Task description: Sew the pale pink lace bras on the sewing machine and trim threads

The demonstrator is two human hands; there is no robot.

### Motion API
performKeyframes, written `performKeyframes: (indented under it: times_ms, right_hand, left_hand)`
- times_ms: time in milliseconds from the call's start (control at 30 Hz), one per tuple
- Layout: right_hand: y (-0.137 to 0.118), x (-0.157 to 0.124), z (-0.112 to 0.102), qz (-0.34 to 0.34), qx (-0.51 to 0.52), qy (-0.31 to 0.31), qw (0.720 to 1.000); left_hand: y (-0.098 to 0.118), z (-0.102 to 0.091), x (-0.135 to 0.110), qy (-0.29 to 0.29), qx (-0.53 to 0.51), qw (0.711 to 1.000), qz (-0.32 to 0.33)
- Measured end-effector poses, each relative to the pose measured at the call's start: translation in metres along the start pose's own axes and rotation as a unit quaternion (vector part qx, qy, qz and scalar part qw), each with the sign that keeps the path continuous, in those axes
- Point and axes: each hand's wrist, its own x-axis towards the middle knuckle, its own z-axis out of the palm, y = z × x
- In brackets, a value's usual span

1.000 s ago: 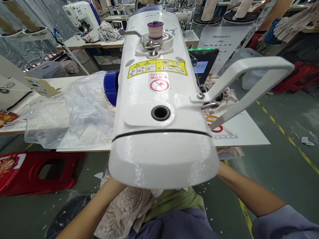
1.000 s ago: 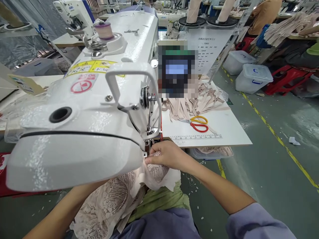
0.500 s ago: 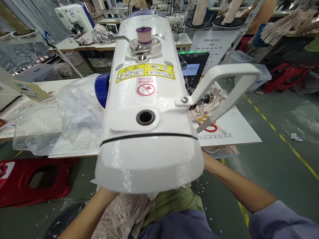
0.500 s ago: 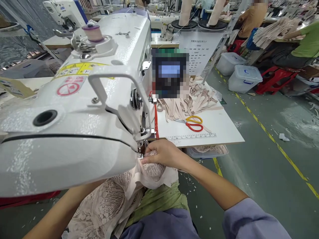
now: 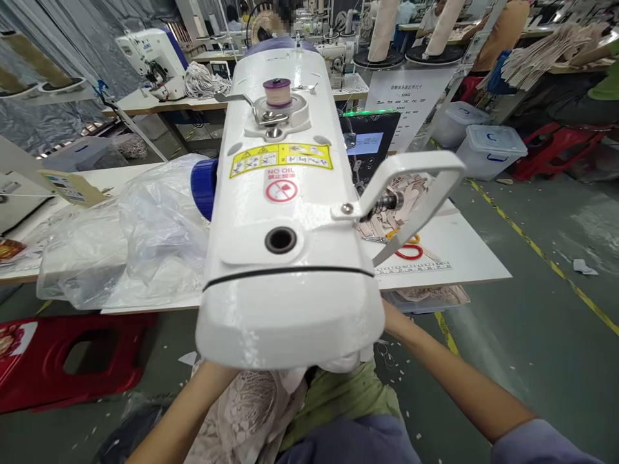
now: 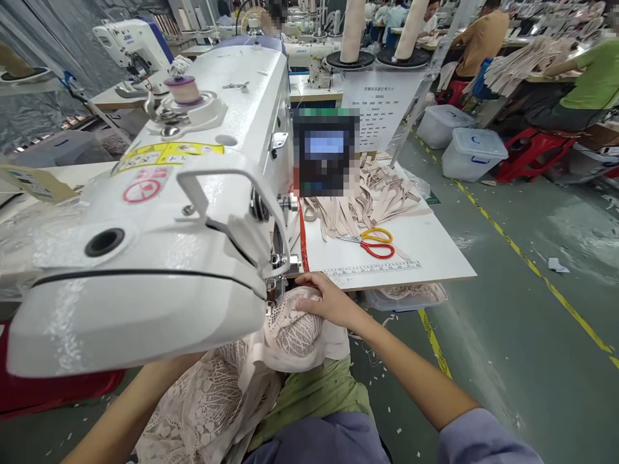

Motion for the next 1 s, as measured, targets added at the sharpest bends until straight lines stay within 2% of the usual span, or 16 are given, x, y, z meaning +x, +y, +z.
performKeyframes:
  times_ms: [67,167,233,300,367,433,567,633,700,767,833,867,933,1000]
  right_hand:
    - [0.024,-0.005,0.000,0.034,0.095,0.003,0.995]
    - [0.051,-0.017,-0.002,0.099,0.231,-0.059,0.966]
    - [0.061,-0.025,-0.003,0.125,0.295,-0.111,0.941]
    - [0.063,-0.031,-0.005,0.141,0.329,-0.134,0.924]
    - [0.060,-0.034,-0.009,0.155,0.344,-0.111,0.919]
    - [0.054,-0.036,-0.014,0.159,0.344,-0.055,0.924]
    - [0.040,-0.042,-0.031,0.117,0.302,0.075,0.943]
    - [0.029,-0.048,-0.031,0.086,0.264,0.100,0.955]
    - [0.011,-0.055,-0.019,0.057,0.206,0.050,0.976]
    - [-0.012,-0.061,0.002,0.023,0.130,-0.083,0.988]
    - [-0.034,-0.065,0.024,-0.026,0.047,-0.211,0.976]
    - [-0.043,-0.065,0.033,-0.052,0.009,-0.236,0.970]
    - [-0.052,-0.064,0.043,-0.084,-0.047,-0.212,0.973]
    - [-0.050,-0.058,0.044,-0.077,-0.085,-0.145,0.983]
  left_hand:
    - [-0.001,0.001,-0.002,-0.044,-0.019,0.999,-0.009]
    - [0.007,0.005,-0.003,-0.067,-0.025,0.997,-0.005]
    - [0.022,0.011,-0.002,-0.074,-0.015,0.997,0.007]
    - [0.041,0.017,0.001,-0.081,-0.003,0.996,0.031]
    - [0.058,0.021,0.004,-0.085,0.017,0.994,0.068]
    - [0.064,0.021,0.005,-0.065,0.057,0.990,0.112]
    - [0.054,0.013,-0.016,0.019,0.170,0.967,0.191]
    - [0.053,0.014,-0.037,0.042,0.189,0.946,0.259]
    - [0.058,0.022,-0.060,0.040,0.191,0.912,0.360]
    - [0.067,0.037,-0.078,0.014,0.189,0.885,0.426]
    - [0.070,0.050,-0.085,-0.038,0.176,0.897,0.403]
    - [0.068,0.055,-0.085,-0.071,0.167,0.914,0.362]
    - [0.058,0.058,-0.079,-0.145,0.138,0.950,0.239]
    - [0.047,0.054,-0.069,-0.186,0.102,0.970,0.115]
